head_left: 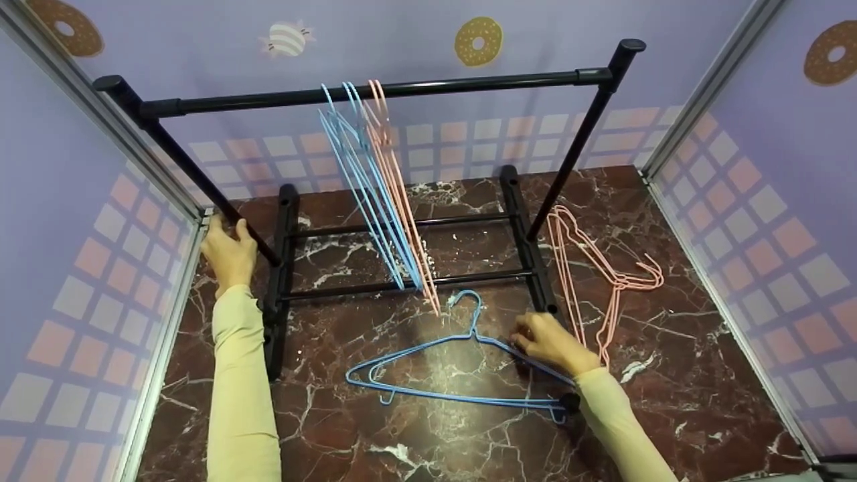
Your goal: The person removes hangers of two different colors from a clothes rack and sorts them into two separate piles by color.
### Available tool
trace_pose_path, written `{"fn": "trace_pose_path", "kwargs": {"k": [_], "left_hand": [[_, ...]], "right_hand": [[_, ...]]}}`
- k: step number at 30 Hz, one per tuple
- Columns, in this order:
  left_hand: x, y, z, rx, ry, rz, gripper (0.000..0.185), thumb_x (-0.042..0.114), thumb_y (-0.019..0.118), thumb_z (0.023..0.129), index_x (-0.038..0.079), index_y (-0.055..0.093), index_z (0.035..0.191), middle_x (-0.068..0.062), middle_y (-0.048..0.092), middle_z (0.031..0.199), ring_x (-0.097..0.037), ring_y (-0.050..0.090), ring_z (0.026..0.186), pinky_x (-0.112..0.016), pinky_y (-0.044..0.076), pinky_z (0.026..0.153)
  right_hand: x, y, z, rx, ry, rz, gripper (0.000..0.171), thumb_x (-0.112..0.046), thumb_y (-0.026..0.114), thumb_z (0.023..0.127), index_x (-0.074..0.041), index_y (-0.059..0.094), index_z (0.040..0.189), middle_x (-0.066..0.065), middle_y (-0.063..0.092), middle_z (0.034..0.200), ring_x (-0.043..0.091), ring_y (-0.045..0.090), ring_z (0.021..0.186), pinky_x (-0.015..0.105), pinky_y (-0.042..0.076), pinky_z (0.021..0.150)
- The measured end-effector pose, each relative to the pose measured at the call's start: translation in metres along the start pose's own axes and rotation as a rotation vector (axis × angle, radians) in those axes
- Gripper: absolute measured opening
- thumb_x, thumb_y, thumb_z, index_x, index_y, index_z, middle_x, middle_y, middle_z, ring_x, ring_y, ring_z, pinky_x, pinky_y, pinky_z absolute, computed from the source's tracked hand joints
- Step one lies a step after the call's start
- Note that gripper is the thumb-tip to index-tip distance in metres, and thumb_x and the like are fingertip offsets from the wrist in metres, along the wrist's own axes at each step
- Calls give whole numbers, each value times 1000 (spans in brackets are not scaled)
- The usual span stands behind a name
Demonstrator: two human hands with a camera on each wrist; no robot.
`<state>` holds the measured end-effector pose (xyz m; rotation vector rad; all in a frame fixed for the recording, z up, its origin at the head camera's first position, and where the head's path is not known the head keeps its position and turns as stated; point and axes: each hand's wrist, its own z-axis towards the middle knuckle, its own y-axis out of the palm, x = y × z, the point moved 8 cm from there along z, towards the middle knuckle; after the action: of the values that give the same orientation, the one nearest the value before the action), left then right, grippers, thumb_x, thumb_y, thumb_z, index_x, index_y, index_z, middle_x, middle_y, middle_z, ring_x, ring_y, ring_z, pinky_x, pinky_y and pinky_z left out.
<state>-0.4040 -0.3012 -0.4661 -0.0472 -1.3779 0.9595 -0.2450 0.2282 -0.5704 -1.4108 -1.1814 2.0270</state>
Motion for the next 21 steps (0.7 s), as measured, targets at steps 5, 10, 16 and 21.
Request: {"fn": "trace_pose_path", "kwargs": {"k": [5, 10, 16, 21], "left_hand": [[1, 0, 0, -4, 3, -5, 34, 19, 59, 100, 0, 61, 128, -24, 68, 124, -50, 53, 125, -53, 38, 112], [1, 0, 1, -1, 8, 0, 35, 19, 58, 100, -1, 61, 128, -26, 66, 126, -51, 53, 125, -54, 38, 111], [1, 0, 1, 3, 9, -5, 33, 19, 59, 100, -1, 62, 125, -25, 68, 121, -49, 55, 123, -52, 40, 109], [0, 0, 1, 15, 12, -10, 33, 18, 60, 99, -2, 63, 125, -25, 68, 121, -49, 55, 123, -52, 39, 109]], "right_hand": [[-17, -27, 18, 56, -25, -12, 2, 1, 70, 86, -2, 70, 86, 6, 65, 72, 10, 56, 61, 25, 50, 55], [-38, -54, 39, 67, -34, 43, 8, 0, 66, 91, 2, 71, 97, 10, 70, 84, 11, 58, 65, 24, 52, 59], [-71, -85, 67, 150, -98, 67, 11, -2, 66, 94, 2, 70, 103, 14, 72, 95, 20, 67, 78, 33, 58, 73], [-101, -100, 92, 207, -158, 72, 16, -3, 65, 95, 3, 68, 110, 16, 73, 99, 24, 68, 81, 36, 58, 76]]}}
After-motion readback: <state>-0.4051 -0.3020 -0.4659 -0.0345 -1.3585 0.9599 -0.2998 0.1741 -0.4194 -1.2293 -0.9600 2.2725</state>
